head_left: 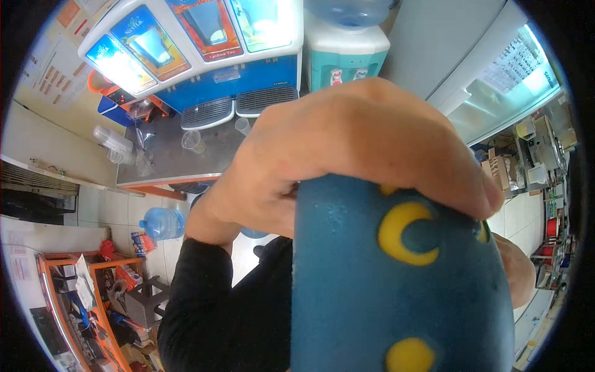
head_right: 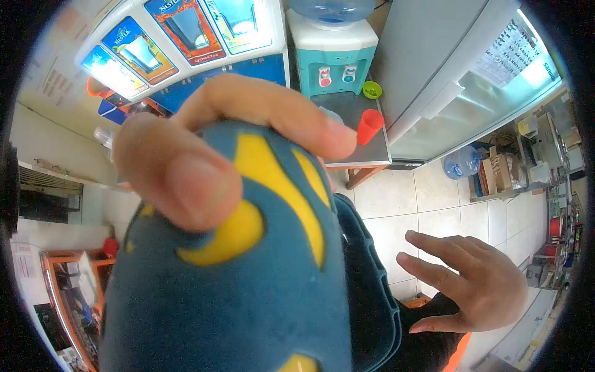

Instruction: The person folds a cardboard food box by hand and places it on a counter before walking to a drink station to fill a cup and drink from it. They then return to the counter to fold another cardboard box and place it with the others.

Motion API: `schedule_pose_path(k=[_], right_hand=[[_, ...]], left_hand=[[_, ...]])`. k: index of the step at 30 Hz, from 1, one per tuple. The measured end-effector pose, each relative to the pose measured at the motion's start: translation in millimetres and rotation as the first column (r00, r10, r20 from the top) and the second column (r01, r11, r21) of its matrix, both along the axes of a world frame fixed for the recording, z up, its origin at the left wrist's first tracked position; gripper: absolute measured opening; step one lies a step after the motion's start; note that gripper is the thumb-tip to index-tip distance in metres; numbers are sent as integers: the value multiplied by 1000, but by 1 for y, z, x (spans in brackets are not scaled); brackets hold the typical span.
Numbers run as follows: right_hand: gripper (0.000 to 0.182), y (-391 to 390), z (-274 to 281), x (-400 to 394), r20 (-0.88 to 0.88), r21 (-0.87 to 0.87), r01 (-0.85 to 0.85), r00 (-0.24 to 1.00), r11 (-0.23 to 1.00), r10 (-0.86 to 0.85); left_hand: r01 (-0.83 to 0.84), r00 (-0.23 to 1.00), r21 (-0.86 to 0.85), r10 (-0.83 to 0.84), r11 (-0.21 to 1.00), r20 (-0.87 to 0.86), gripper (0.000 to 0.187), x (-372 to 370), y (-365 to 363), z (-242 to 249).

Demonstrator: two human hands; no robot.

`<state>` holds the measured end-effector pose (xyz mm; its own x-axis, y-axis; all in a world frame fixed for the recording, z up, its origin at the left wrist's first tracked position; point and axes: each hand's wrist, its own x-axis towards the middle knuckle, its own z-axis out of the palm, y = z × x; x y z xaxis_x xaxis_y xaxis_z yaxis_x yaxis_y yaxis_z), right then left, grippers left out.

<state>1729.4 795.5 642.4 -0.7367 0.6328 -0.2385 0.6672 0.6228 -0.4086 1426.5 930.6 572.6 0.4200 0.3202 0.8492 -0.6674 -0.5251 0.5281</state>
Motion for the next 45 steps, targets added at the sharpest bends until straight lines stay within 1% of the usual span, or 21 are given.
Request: schedule_pose_path(k=[7,9,10,13,15,16,17,18,19,21,23,26,27,28,31,36,38,39,42,44,45], right_hand=[[92,8,-2,-5,-49,62,12,999,998,-8],[95,11,0,-11,-90,181,56,995,982,-40],[95,14,0,-13,-89,183,57,995,982,-41],[102,29,-5,-17,-313,310,85,949,947,17],[106,38,-15,-21,-449,386,123,891,915,70],[109,41,-23,-26,-512,417,146,853,897,99],[90,43,-43,-40,-647,473,281,754,835,113],[90,44,-47,-51,-649,462,282,754,841,104],[96,44,-50,-61,-677,428,353,735,832,36],[104,55,-48,-67,-702,391,417,711,821,-26],[113,81,-34,-68,-544,310,123,836,943,70],[115,97,-60,-74,-506,235,136,863,962,1],[104,100,-69,-76,-499,199,179,865,964,-57],[104,105,-75,-76,-498,202,165,866,965,-44],[90,113,-89,-77,-447,2,189,879,982,-168],[87,120,-114,-80,-456,16,161,879,987,-136],[87,121,-116,-80,-469,26,162,874,987,-131],[87,121,-114,-80,-478,56,154,872,987,-109],[90,123,-101,-83,-500,108,143,863,984,-70],[92,121,-95,-87,-513,131,152,856,980,-64],[95,121,-94,-88,-589,59,111,806,992,-55]], left_hand=[[-22,998,11,22,1000,-57,29,0,4,-1],[-26,997,14,27,1000,-73,28,2,5,-1],[-24,997,15,26,1000,-72,28,4,7,-4],[56,998,8,-56,998,38,34,11,13,-23],[29,1000,-99,-29,995,0,62,12,13,-33],[32,999,-104,-32,994,1,62,11,8,-36],[-13,996,-268,-12,963,-91,66,9,-1,-39],[-72,983,-424,-9,903,-186,70,8,-8,-43],[-104,969,-475,-17,874,-245,80,10,-12,-52],[-133,959,-462,-4,877,-284,84,14,-13,-73],[-183,934,-407,29,895,-356,93,18,-10,-94],[-263,884,-315,97,912,-457,106,20,-8,-124],[-275,883,-314,109,909,-457,106,20,-8,-132],[-291,878,-367,95,883,-469,106,20,-9,-138],[-322,871,-454,72,831,-486,106,16,-10,-162],[-371,878,-518,110,770,-466,100,16,-15,-190],[-213,733,-575,-260,790,-628,80,13,-13,-199],[-217,736,-582,-261,784,-625,80,16,-20,-209],[90,493,-592,-553,801,-672,56,34,-40,-222],[327,431,-471,-573,819,-698,52,53,-50,-231],[335,428,-471,-578,816,-695,52,61,-52,-234]])
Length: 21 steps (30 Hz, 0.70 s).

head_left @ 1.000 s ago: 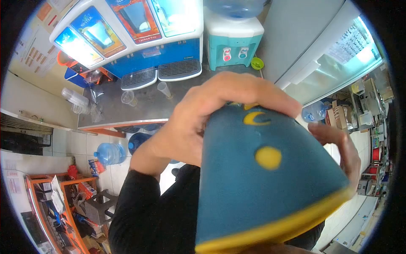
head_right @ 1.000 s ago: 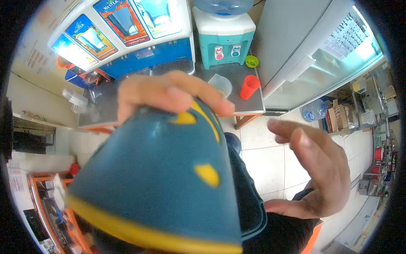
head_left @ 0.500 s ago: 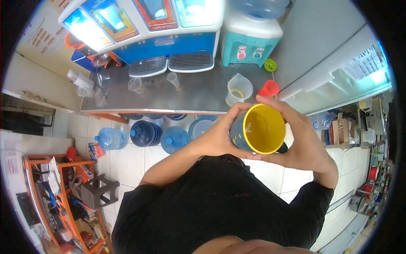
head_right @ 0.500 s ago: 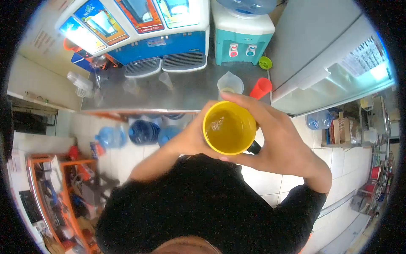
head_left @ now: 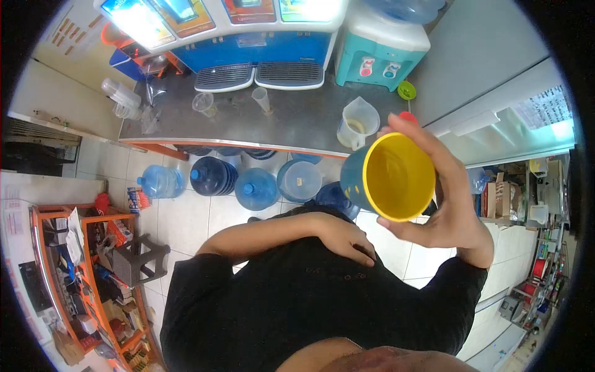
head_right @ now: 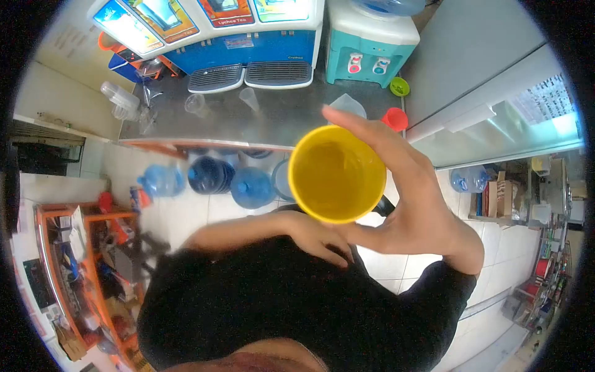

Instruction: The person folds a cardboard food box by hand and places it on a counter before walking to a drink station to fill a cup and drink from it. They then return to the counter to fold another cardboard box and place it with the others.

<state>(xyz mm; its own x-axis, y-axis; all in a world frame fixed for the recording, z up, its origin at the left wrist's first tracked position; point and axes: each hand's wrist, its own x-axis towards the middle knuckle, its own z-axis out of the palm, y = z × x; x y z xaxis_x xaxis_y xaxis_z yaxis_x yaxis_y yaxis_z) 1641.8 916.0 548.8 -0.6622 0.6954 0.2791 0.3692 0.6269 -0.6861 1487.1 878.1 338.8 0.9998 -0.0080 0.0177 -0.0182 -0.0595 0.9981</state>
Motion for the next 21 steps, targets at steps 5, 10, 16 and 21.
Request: schedule_pose_path(k=[5,10,16,21], right_hand=[[106,-5,5,-17,-295,25,-128,947,991,129],[109,-21,8,-33,-583,-14,-264,786,964,207],[88,-32,26,-27,-559,-40,-311,795,949,237],[92,-64,44,-41,-340,173,77,940,982,-14]], left_hand=[[-141,981,252,102,957,164,50,7,-5,44],[-94,977,276,36,956,208,49,-11,-12,14],[-49,961,248,-23,967,277,47,-4,-30,-28],[2,941,249,-86,969,328,45,8,-34,-60]])
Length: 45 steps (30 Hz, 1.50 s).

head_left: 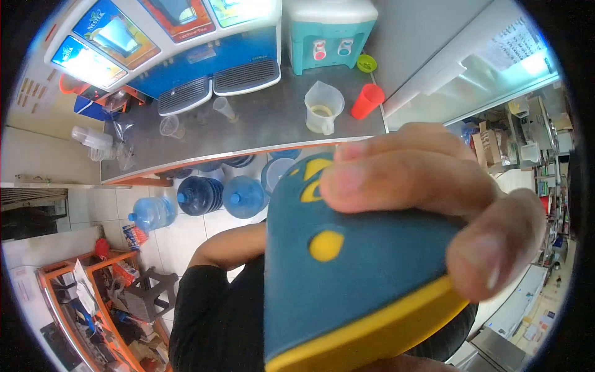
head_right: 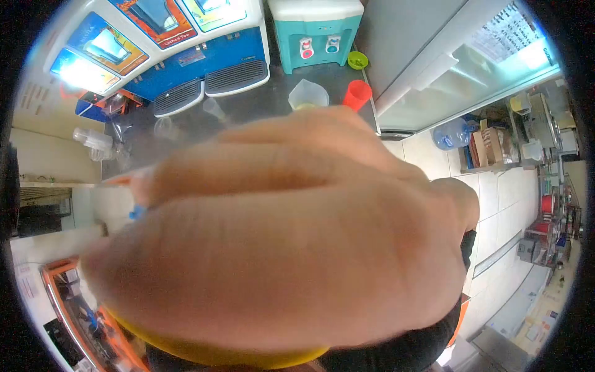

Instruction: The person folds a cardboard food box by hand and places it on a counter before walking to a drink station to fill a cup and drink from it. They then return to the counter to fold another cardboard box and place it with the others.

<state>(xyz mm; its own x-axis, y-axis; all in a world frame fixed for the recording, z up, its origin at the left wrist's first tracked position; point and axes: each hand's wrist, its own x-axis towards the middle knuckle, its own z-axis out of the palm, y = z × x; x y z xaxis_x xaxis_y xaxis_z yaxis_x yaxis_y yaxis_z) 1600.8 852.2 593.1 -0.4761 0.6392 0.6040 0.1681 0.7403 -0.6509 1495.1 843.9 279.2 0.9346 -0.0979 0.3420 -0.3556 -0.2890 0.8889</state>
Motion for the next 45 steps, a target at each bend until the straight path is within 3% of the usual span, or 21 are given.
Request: schedule_pose_path(k=[2,3,4,6,7,8,9,10,11,21,45], right_hand=[[96,-7,19,-2,135,-48,97,987,994,-90],[83,-8,11,-1,78,12,125,989,992,-125],[83,-12,-4,3,75,12,127,989,992,-128],[68,-21,-32,12,-227,75,214,955,974,-192],[45,-10,-18,-17,-295,138,236,937,962,-187],[45,-18,-3,-14,-300,142,243,935,960,-192],[39,-29,12,-8,0,157,387,920,909,-391],[33,-36,19,-4,294,214,507,782,835,-550],[20,-33,5,-9,90,186,544,819,818,-566],[23,-37,0,-1,83,129,559,817,819,-571],[32,-52,9,19,45,23,596,801,802,-597]], left_hand=[[4,1000,3,-4,1000,12,45,-1,-1,-12],[5,1000,6,-5,1000,18,44,-1,-1,-18],[8,1000,8,-8,1000,25,44,0,-1,-24],[14,999,20,-15,1000,42,44,3,-4,-35],[18,999,24,-19,1000,50,43,12,-11,-41],[24,998,32,-26,999,56,43,22,-18,-46],[27,997,35,-29,999,65,43,25,-26,-52],[29,997,38,-31,999,75,43,24,-24,-56],[31,996,39,-34,999,84,42,22,-21,-63],[41,983,61,-52,997,177,40,54,-22,-122],[130,968,24,-132,991,213,41,85,-12,-118]])
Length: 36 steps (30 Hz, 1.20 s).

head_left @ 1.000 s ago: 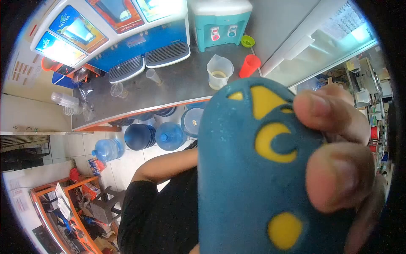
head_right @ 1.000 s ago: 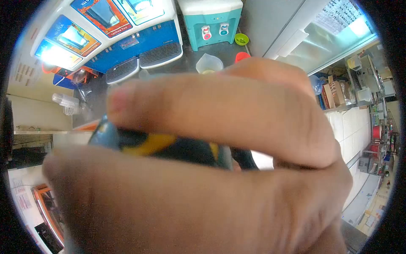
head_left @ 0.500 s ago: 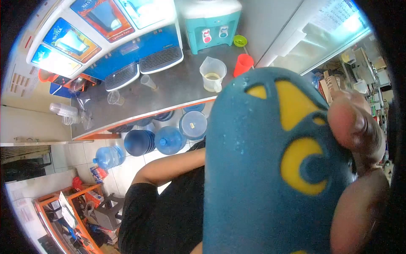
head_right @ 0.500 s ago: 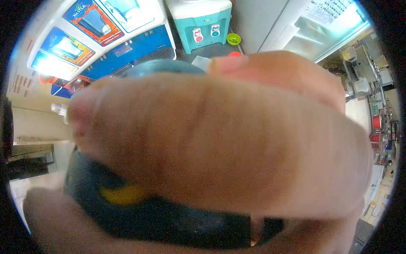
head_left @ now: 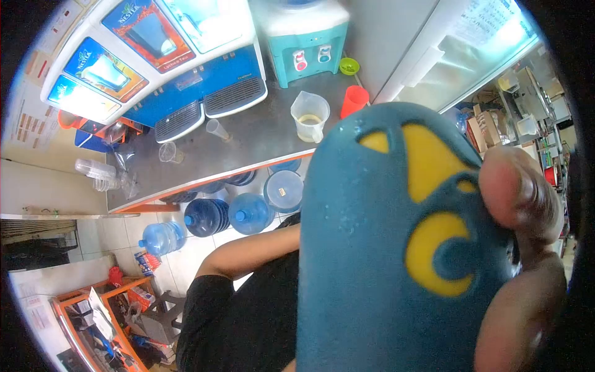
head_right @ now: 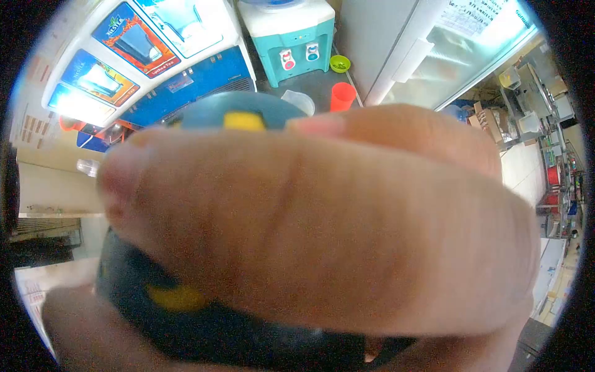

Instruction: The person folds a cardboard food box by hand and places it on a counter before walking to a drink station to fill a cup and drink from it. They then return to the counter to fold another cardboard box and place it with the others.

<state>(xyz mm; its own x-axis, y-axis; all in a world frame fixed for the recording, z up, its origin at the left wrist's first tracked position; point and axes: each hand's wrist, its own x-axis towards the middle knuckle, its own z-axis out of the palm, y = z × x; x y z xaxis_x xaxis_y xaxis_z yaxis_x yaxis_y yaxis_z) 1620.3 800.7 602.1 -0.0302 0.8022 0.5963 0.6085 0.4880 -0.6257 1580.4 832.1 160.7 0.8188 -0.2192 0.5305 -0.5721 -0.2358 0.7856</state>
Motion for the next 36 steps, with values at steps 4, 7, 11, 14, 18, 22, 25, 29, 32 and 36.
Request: schedule_pose_path(k=[4,7,11,14,18,22,25,29,32,36], right_hand=[[33,-6,6,0,-13,-3,-3,1000,1000,3],[34,-11,10,0,-25,-8,-5,1000,1000,4],[36,-16,15,0,-44,-15,-7,999,1000,6],[37,-20,17,1,-55,-20,-5,998,1000,4],[38,-24,20,2,-74,-33,-6,997,999,4],[40,-26,21,3,-93,-48,-12,996,999,7],[40,-25,25,1,-100,-46,-17,995,999,12],[46,26,6,2,-165,179,-416,881,892,444],[76,54,-9,33,-357,106,-703,633,704,686],[92,87,-3,52,-33,-8,-508,861,861,507]], left_hand=[[7,1000,0,-7,1000,8,42,-12,0,-1],[13,1000,-3,-13,1000,12,42,-22,1,-1],[21,1000,-7,-21,1000,14,42,-23,0,1],[31,999,-11,-30,999,18,43,-26,2,1],[41,999,-21,-40,999,21,43,-26,3,1],[47,999,-34,-46,998,23,44,-36,2,1],[48,999,-35,-47,998,27,44,-44,-2,0],[35,998,-33,-37,999,-48,44,-60,1,30],[-1,956,-49,-14,999,-294,43,-77,14,75],[-50,804,-51,10,997,-594,42,-78,30,138]])
